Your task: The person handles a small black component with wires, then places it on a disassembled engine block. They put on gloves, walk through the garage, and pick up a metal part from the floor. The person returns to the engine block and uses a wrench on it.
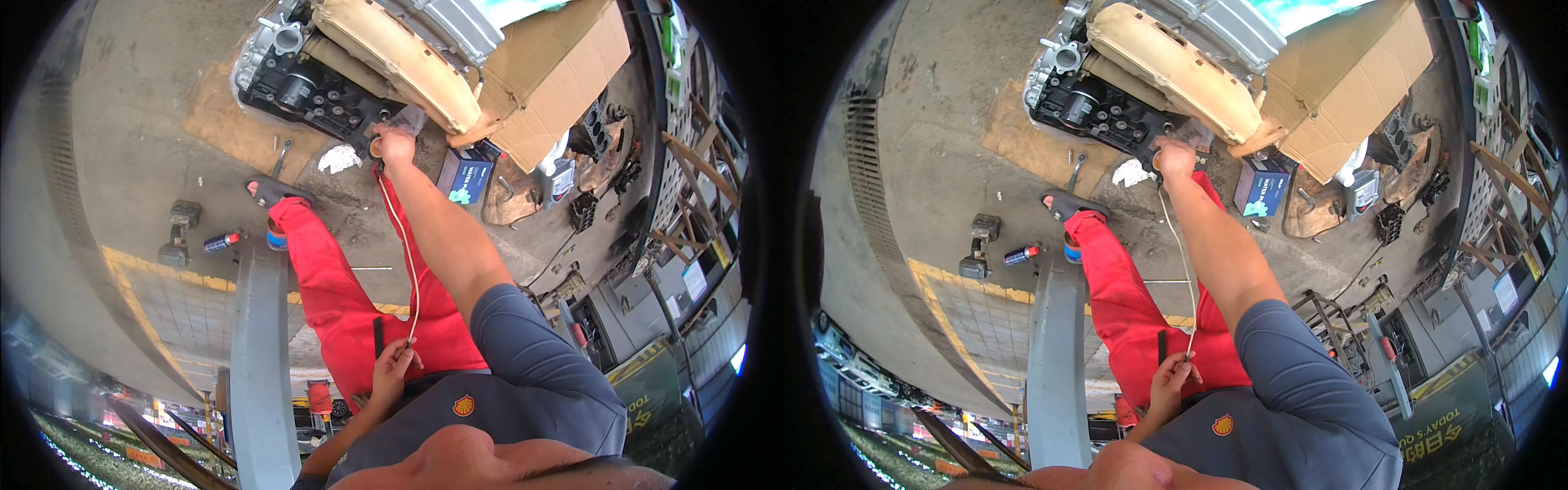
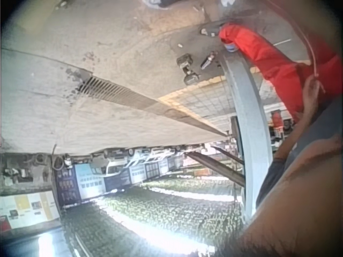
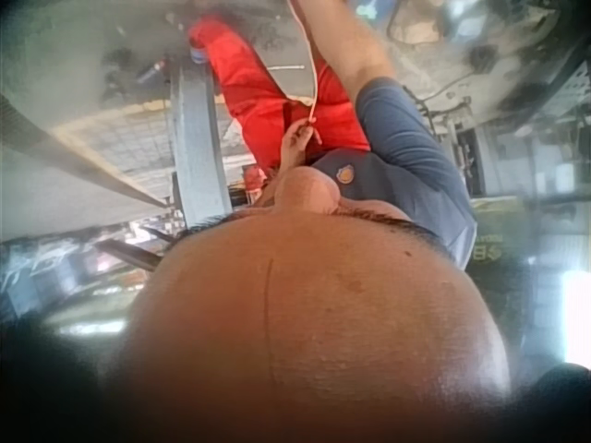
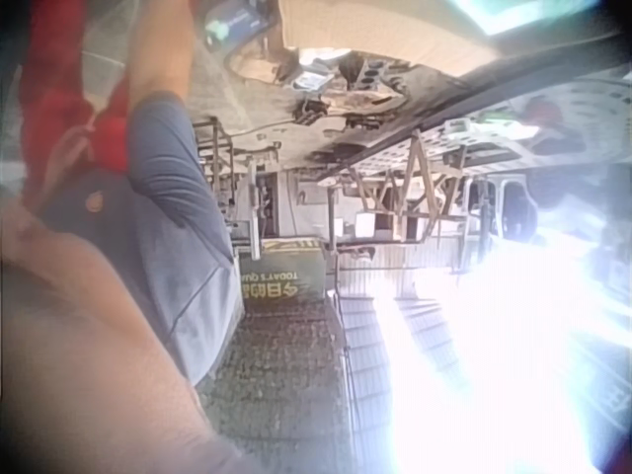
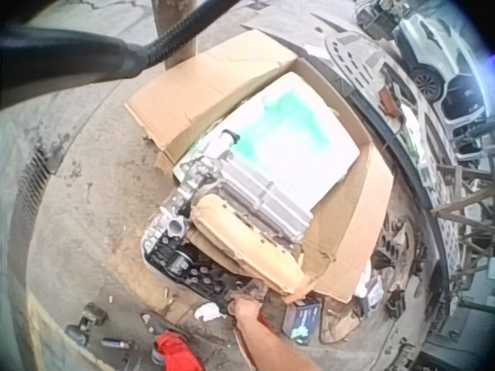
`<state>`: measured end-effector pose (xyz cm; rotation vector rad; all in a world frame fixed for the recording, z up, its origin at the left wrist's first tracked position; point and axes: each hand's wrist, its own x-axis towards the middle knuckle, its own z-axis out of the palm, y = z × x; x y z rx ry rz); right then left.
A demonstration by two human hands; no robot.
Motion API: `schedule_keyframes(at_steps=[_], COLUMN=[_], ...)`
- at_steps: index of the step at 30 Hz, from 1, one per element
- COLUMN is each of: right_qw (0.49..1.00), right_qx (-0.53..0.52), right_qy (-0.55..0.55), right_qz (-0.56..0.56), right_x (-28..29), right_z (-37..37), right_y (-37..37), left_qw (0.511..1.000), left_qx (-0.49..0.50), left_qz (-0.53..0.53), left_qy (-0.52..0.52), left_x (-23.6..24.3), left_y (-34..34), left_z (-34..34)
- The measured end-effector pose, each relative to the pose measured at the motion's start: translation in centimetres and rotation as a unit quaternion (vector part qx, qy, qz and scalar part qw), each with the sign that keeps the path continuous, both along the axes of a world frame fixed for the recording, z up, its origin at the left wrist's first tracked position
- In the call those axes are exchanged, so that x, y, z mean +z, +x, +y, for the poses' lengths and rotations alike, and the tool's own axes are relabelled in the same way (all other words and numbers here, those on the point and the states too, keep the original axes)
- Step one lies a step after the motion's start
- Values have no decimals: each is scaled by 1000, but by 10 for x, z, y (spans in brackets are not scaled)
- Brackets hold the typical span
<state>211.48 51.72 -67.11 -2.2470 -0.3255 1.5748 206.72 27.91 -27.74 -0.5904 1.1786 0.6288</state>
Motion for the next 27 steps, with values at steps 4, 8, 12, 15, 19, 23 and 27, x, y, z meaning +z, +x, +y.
schedule_keyframes(at_steps=[4,8,12,15,19,23,27], right_qw=[999,999,999,999,999,999,999], right_qx=[-1,-1,-13,-12,-28,-30,-9], right_qy=[-34,-38,-47,-26,-7,-19,-25], right_qz=[-8,-12,-13,-15,-18,-18,-30], right_x=[-2,-2,-3,-4,-4,0,-1], right_z=[-3,-3,-3,-4,-6,-4,-3], right_y=[2,4,2,3,-1,-2,-2], left_qw=[1000,1000,1000,1000,1000,1000,1000], left_qx=[-2,-6,1,4,-3,-7,-19], left_qz=[-4,-4,-1,-2,-2,1,3], left_qy=[3,1,-3,1,-2,-9,-15], left_x=[-2,-2,-1,-2,-1,-1,0], left_y=[0,-4,1,0,-3,-2,-3], left_z=[-2,-2,-1,-3,0,0,2])
